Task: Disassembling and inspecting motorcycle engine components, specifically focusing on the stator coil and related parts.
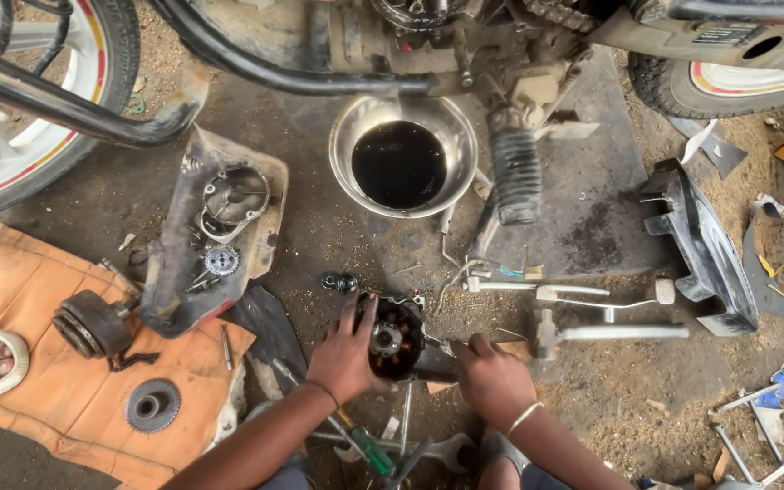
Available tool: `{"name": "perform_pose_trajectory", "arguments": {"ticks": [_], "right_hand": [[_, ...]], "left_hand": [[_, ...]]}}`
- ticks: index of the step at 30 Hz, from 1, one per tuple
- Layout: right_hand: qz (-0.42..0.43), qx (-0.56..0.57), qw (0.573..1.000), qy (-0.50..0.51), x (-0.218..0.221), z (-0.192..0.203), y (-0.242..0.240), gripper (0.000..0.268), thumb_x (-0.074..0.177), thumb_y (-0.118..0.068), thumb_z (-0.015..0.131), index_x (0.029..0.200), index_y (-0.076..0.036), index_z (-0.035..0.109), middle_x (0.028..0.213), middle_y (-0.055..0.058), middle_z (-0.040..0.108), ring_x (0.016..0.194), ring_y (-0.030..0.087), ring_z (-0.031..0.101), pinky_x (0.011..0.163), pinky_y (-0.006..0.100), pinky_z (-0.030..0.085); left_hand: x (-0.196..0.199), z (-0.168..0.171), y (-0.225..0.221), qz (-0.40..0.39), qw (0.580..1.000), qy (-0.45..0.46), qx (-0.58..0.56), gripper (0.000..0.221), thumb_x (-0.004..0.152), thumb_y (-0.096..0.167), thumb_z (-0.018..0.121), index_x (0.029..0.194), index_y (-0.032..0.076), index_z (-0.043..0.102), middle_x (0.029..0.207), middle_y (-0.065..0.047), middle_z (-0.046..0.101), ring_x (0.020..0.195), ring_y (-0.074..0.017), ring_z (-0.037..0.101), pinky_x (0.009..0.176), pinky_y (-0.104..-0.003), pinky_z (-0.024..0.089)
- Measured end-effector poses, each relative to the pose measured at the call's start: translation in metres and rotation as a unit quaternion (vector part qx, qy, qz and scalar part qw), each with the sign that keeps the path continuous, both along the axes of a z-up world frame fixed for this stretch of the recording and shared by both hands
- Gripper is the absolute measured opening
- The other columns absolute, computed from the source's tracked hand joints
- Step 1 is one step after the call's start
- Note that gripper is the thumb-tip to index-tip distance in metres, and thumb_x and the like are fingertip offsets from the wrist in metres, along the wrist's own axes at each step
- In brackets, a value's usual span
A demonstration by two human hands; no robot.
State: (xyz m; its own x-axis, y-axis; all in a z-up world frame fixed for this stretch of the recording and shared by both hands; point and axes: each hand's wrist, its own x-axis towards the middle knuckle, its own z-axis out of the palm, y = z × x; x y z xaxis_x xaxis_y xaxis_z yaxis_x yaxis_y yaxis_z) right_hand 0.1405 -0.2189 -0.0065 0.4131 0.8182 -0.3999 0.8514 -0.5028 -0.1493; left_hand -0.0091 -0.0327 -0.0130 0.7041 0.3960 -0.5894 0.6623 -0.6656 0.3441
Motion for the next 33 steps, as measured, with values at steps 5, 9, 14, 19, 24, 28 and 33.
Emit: {"name": "perform_pose_trajectory", "arguments": {"ticks": [5, 9, 14, 19, 24, 28, 33], "right_hand": [[0.045, 0.058, 0.997, -0.019, -0.003, -0.01, 0.021, 0.036, 0.096, -0.016, 0.053, 0.131, -0.013, 0.06, 0.108, 0.015, 0.064, 0.088, 0.028, 0.072, 0.058, 0.034, 0.065], [0.049, 0.008, 0.999, -0.013, -0.007, -0.007, 0.028, 0.03, 0.097, -0.019, 0.053, 0.124, -0.011, 0.062, 0.112, 0.016, 0.062, 0.093, 0.033, 0.07, 0.065, 0.038, 0.065], [-0.011, 0.029, 0.999, 0.007, -0.007, -0.005, 0.012, 0.033, 0.092, -0.02, 0.057, 0.124, -0.014, 0.063, 0.108, 0.014, 0.064, 0.093, 0.03, 0.072, 0.069, 0.039, 0.065], [-0.008, 0.086, 0.996, -0.002, -0.001, -0.012, 0.016, 0.033, 0.089, -0.018, 0.061, 0.122, -0.013, 0.066, 0.105, 0.016, 0.066, 0.089, 0.033, 0.072, 0.067, 0.042, 0.065], [-0.013, 0.132, 0.991, 0.003, -0.001, -0.016, 0.017, 0.033, 0.088, -0.021, 0.064, 0.12, -0.015, 0.069, 0.103, 0.014, 0.068, 0.088, 0.034, 0.072, 0.068, 0.043, 0.064], [-0.052, 0.055, 0.996, 0.045, -0.005, -0.019, 0.013, 0.031, 0.095, -0.021, 0.06, 0.125, -0.015, 0.064, 0.116, 0.011, 0.065, 0.085, 0.026, 0.075, 0.069, 0.032, 0.065], [-0.017, 0.116, 0.992, 0.056, -0.005, -0.031, 0.011, 0.04, 0.089, -0.009, 0.059, 0.129, -0.01, 0.064, 0.113, 0.015, 0.066, 0.089, 0.028, 0.073, 0.069, 0.031, 0.065]], "left_hand": [[-0.001, 0.0, -0.001, 0.001, 1.0, 0.022, -0.019, 0.158, 0.046, 0.066, 0.091, 0.161, 0.021, -0.007, 0.168, -0.017, -0.007, 0.142, -0.0465, 0.034, 0.109, -0.049, 0.047], [-0.004, -0.009, 0.0, -0.003, 1.0, -0.004, 0.001, 0.162, 0.044, 0.067, 0.092, 0.159, 0.015, -0.008, 0.166, -0.017, -0.005, 0.139, -0.0442, 0.037, 0.114, -0.052, 0.039], [-0.005, -0.007, 0.001, 0.001, 1.0, -0.013, 0.0, 0.163, 0.044, 0.069, 0.091, 0.16, 0.011, -0.009, 0.166, -0.019, -0.001, 0.138, -0.045, 0.039, 0.115, -0.051, 0.039], [-0.011, -0.014, -0.008, -0.003, 0.999, -0.021, 0.026, 0.161, 0.05, 0.077, 0.084, 0.157, -0.002, -0.006, 0.159, -0.029, 0.011, 0.138, -0.0445, 0.04, 0.115, -0.052, 0.039], [-0.022, -0.023, -0.022, 0.062, 0.997, -0.043, 0.024, 0.153, 0.061, 0.076, 0.086, 0.152, -0.006, -0.005, 0.155, -0.035, 0.008, 0.14, -0.0527, 0.03, 0.115, -0.059, 0.031], [-0.021, -0.009, -0.023, 0.077, 0.996, -0.011, -0.031, 0.153, 0.06, 0.07, 0.088, 0.154, -0.004, -0.007, 0.16, -0.035, -0.003, 0.141, -0.0494, 0.031, 0.117, -0.058, 0.029], [-0.021, -0.018, -0.024, 0.081, 0.996, -0.013, -0.036, 0.153, 0.06, 0.068, 0.09, 0.155, -0.004, -0.007, 0.16, -0.034, -0.003, 0.14, -0.048, 0.034, 0.118, -0.059, 0.029]]}}
